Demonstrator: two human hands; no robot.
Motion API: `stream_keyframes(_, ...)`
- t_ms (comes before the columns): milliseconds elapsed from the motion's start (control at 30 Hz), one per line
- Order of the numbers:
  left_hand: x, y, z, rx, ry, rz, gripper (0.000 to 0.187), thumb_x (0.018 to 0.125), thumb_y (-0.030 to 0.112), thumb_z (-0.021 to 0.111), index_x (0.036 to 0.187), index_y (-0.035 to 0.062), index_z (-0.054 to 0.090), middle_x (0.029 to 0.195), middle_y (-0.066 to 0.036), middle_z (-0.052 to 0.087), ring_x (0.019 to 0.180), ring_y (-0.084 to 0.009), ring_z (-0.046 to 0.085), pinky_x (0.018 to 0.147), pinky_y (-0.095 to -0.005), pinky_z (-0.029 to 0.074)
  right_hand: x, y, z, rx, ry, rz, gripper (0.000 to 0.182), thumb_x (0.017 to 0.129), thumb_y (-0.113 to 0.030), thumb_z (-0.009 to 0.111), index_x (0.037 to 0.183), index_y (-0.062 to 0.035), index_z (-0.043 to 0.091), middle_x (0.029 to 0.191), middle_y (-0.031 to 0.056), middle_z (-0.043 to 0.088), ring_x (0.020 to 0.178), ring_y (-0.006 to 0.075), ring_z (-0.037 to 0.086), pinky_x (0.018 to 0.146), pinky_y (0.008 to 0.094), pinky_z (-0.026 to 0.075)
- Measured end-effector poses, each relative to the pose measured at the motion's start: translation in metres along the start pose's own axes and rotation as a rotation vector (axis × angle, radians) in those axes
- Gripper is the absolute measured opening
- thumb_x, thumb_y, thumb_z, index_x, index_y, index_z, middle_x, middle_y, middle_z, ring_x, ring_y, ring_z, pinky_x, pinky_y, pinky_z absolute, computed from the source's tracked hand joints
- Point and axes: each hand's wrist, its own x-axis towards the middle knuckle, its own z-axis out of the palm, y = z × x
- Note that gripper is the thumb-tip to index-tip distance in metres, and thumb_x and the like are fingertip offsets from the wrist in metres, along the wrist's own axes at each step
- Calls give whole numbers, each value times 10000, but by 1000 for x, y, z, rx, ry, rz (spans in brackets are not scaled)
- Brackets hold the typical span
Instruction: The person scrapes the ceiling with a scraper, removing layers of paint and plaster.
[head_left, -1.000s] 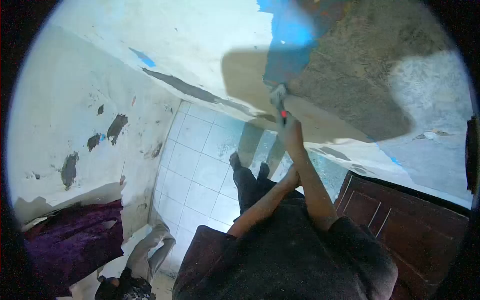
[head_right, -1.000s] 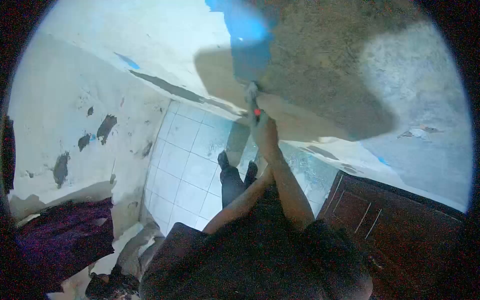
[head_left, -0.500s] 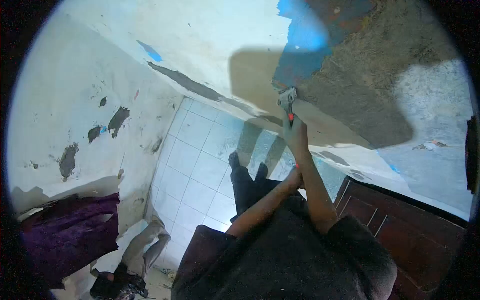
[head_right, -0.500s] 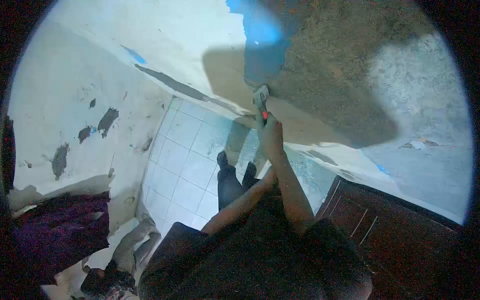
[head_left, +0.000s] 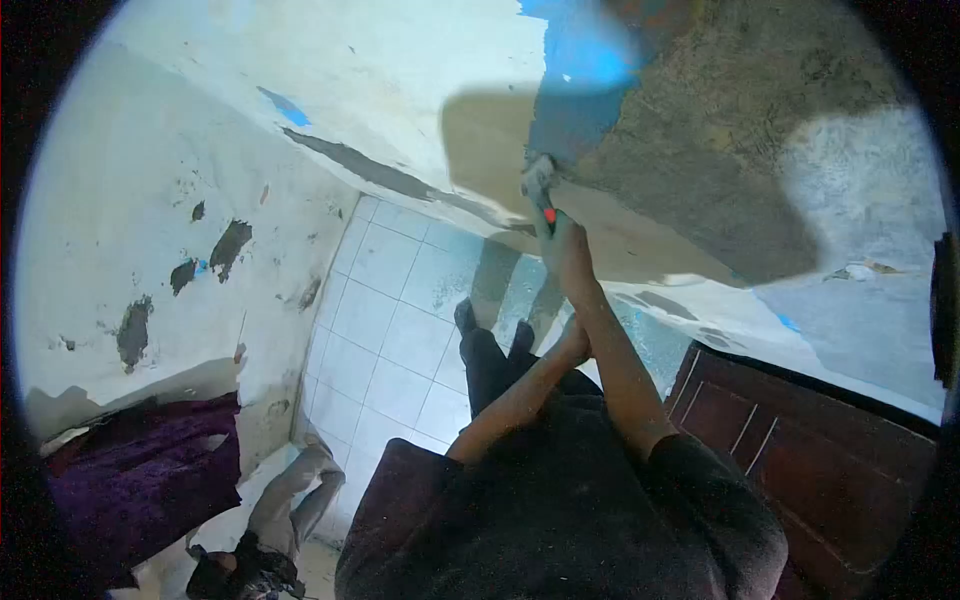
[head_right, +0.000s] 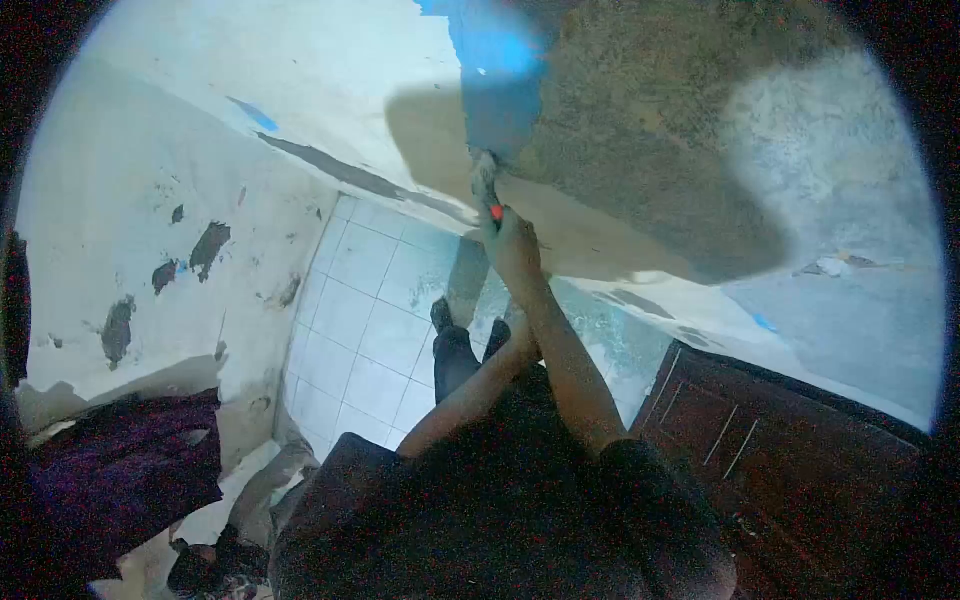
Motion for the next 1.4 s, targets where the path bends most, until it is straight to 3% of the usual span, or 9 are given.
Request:
stream_keyframes(133, -1, 17, 16, -716, 158, -490, 321, 888, 348, 496, 1023, 59, 526, 758, -47, 553, 667, -155, 566, 496, -302, 447, -5, -12, -18, 37, -104, 141, 346, 867, -292, 547, 864, 53, 560, 772, 278, 596, 759, 425, 594, 633, 474, 446)
stream_keyframes(567, -14, 27, 22, -442, 132, -448, 332, 891, 348, 526, 1036, 50, 538, 727, -51, 588, 652, -181, 594, 528, -295, 467, -4, -14, -22, 58, -62, 103, 336, 889, -263, 528, 819, 64, 557, 701, 272, 550, 699, 433, 565, 563, 433, 417)
stream_keyframes(633, -11, -7, 12, 545, 143, 272, 307, 888, 330, 533, 956, 34, 577, 701, -44, 580, 659, -182, 587, 548, -294, 459, 0, -15, -20, 70, -100, 135, 339, 885, -268, 530, 811, 62, 557, 708, 275, 565, 713, 439, 575, 582, 451, 432)
stream_keyframes(667, -14, 5, 10, 542, 147, 266, 307, 888, 330, 533, 956, 34, 577, 701, -44, 580, 659, -182, 587, 548, -294, 459, -4, -14, -20, 73, -124, 161, 341, 884, -270, 531, 807, 61, 557, 712, 276, 572, 720, 442, 580, 591, 460, 440)
stream_keyframes(767, -16, 39, 1, 265, -55, -33, 272, 875, 324, 537, 869, 59, 602, 699, -44, 582, 667, -171, 576, 532, -288, 450, -5, -11, -12, 92, -47, 63, 346, 881, -282, 535, 818, 57, 556, 715, 272, 575, 730, 441, 579, 610, 464, 443)
stream_keyframes(867, -5, 13, 25, -758, 250, -560, 301, 876, 384, 498, 969, 102, 550, 751, -35, 572, 588, -160, 557, 464, -278, 429, -9, -7, -19, 66, -16, 46, 382, 881, -328, 529, 829, 48, 565, 742, 279, 578, 760, 438, 579, 628, 472, 443)
stream_keyframes(1233, -19, 45, 14, -240, 273, -241, 270, 890, 304, 506, 1000, 59, 524, 771, -54, 560, 558, -140, 547, 401, -313, 417, -6, -14, -9, 52, -39, 59, 369, 897, -281, 504, 813, 73, 563, 670, 263, 551, 664, 423, 571, 573, 424, 432)
stream_keyframes(1267, -5, -36, 2, -784, 42, -516, 282, 879, 315, 529, 999, 60, 526, 744, -51, 562, 535, -142, 545, 397, -302, 417, -5, -19, -16, 78, -32, 47, 369, 897, -282, 506, 802, 71, 560, 667, 260, 547, 652, 415, 568, 568, 423, 429)
stream_keyframes(1400, 1, 29, -3, -627, 165, -452, 333, 867, 361, 545, 1006, 59, 522, 657, -21, 538, 475, -140, 517, 400, -279, 423, 6, -22, 3, 89, -56, 51, 351, 891, -271, 519, 786, 63, 542, 706, 266, 551, 681, 411, 566, 572, 419, 425)
